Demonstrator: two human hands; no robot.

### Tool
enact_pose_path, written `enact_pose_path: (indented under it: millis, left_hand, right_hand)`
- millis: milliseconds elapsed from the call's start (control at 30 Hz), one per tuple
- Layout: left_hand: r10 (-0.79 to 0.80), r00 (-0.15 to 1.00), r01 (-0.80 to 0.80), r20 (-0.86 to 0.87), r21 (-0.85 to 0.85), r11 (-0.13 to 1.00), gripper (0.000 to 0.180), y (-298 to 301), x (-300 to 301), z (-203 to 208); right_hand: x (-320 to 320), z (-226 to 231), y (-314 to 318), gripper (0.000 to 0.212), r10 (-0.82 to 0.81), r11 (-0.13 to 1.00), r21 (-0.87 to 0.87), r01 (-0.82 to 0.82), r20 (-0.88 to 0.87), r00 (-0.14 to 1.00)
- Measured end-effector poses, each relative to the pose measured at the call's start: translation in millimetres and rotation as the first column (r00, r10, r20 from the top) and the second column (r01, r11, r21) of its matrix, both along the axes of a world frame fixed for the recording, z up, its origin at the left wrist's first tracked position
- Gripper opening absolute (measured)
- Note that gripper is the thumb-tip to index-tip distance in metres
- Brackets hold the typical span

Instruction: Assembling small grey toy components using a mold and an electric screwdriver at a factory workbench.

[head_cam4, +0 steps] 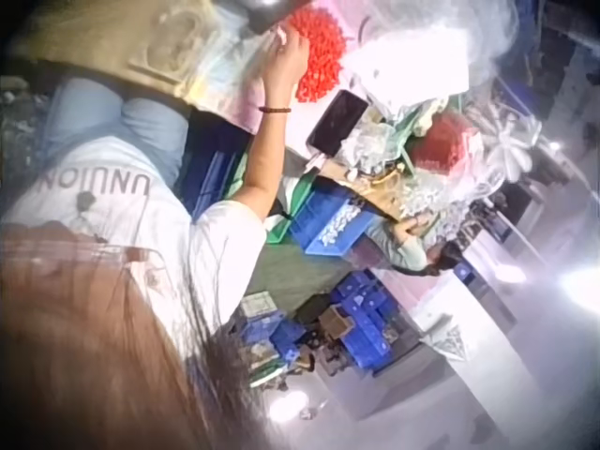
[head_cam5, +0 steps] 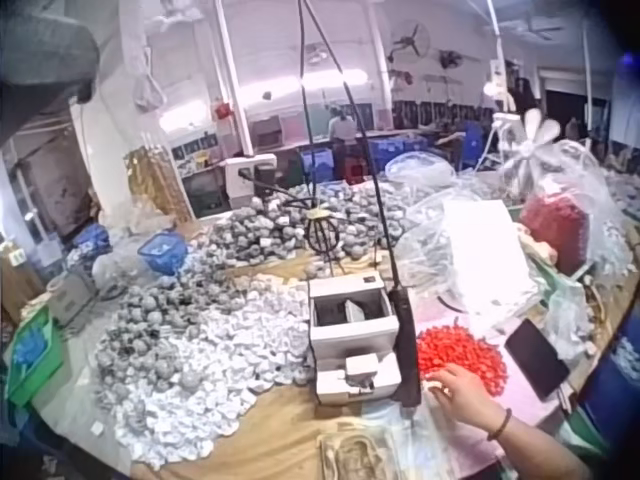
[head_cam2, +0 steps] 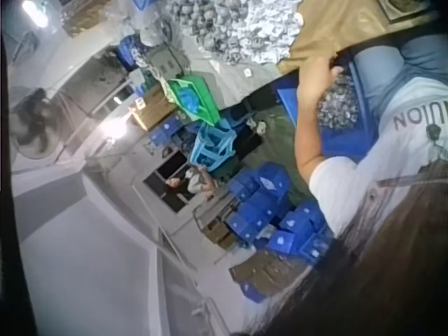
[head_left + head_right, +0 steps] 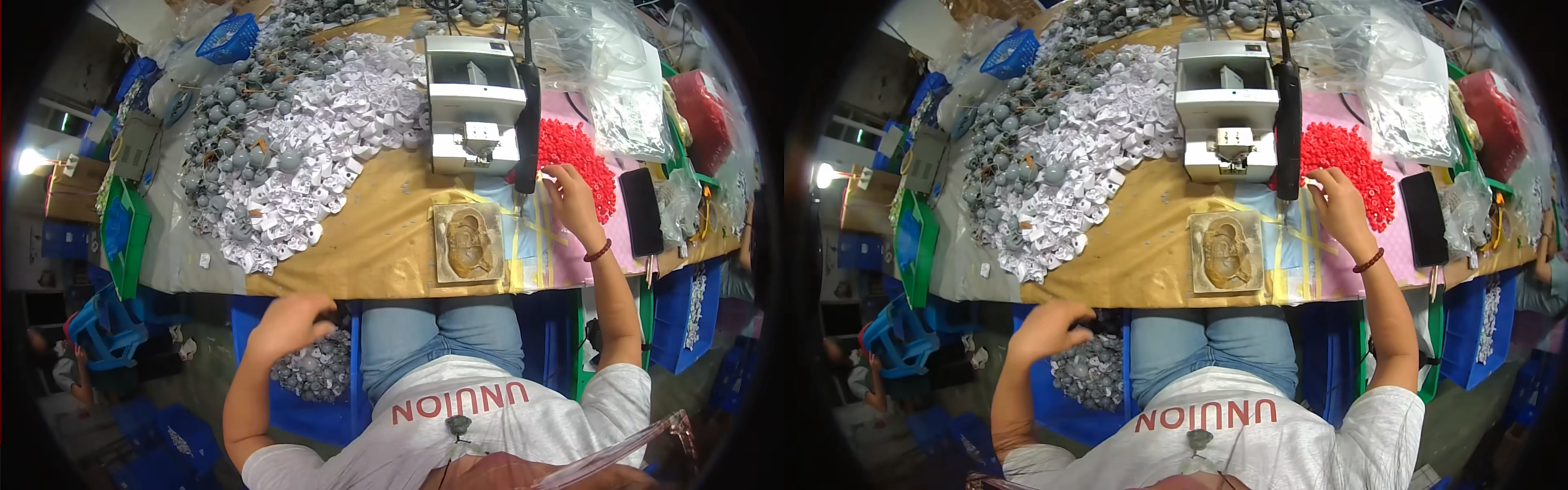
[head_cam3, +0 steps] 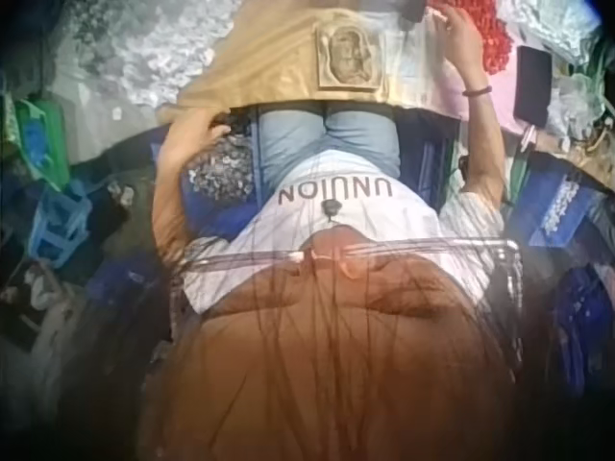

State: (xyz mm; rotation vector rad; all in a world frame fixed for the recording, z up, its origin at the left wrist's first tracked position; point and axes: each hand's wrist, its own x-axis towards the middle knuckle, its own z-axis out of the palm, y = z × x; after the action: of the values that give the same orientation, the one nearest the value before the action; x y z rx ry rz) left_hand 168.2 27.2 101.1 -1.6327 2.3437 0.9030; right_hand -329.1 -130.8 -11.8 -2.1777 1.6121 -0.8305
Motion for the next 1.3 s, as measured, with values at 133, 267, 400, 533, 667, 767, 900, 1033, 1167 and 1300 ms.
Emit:
enact_pose_path:
  millis: [133, 267, 400, 533, 667, 767, 900, 1033, 1167, 1300]
  left_hand:
    - [0.105, 0.992, -0.038, 0.072, -0.617, 0.786, 0.023, -55.5, -7.2, -45.3]
    - [0.032, 0.992, 0.091, 0.120, -0.878, 0.470, 0.018, -129.1, -19.5, -85.4]
    - [-0.059, 0.988, 0.151, 0.141, -0.844, 0.515, 0.019, -146.1, -22.0, -89.5]
    - [-0.161, 0.980, 0.059, -0.114, -0.610, 0.790, 0.022, -90.9, -67.4, -104.7]
    - [-0.290, 0.936, 0.125, -0.199, -0.582, 0.804, 0.035, -44.6, -87.3, -110.5]
    - [-0.307, 0.934, 0.166, -0.182, -0.540, 0.825, 0.043, -46.7, -82.5, -109.1]
    - [-0.211, 0.911, 0.009, -0.355, -0.494, 0.869, 0.051, -76.3, -92.6, -109.8]
    - [-0.148, 0.826, -0.158, -0.544, -0.475, 0.866, 0.045, -82.4, -130.6, -84.1]
    - [-0.236, 0.791, -0.083, -0.564, -0.481, 0.873, 0.029, -84.7, -175.3, -87.4]
    - [-0.104, 0.794, -0.195, -0.599, -0.414, 0.889, 0.044, -86.5, -187.5, -104.1]
  right_hand:
    - [1.4, -18.3, -11.3, 0.024, 0.007, 0.995, -0.100, -0.025, -0.177, 0.984]
    - [3.5, -28.1, -15.5, 0.024, 0.013, 0.990, -0.135, -0.046, -0.237, 0.971]
    - [8.2, -23.0, -17.3, 0.022, 0.005, 0.987, -0.154, -0.046, -0.254, 0.967]
    - [7.1, -29.6, -19.3, 0.020, 0.011, 0.984, -0.166, -0.058, -0.267, 0.964]
    - [1.7, -36.7, -20.8, 0.016, 0.000, 0.990, -0.137, -0.028, -0.200, 0.980]
    - [-2.7, -36.1, -22.1, 0.013, -0.054, 0.997, 0.062, 0.053, 0.011, 0.998]
    - [-23.1, -41.1, -29.3, 0.009, -0.158, 0.972, 0.230, 0.054, 0.466, 0.870]
    - [0.0, 8.0, -8.6, 0.013, -0.116, 0.974, 0.219, -0.053, 0.691, 0.713]
    - [37.0, 36.6, 21.1, 0.012, 0.068, 0.934, 0.207, -0.291, 0.697, 0.714]
    - [85.8, 29.6, 43.9, 0.012, 0.395, 0.899, -0.019, -0.438, 0.467, 0.791]
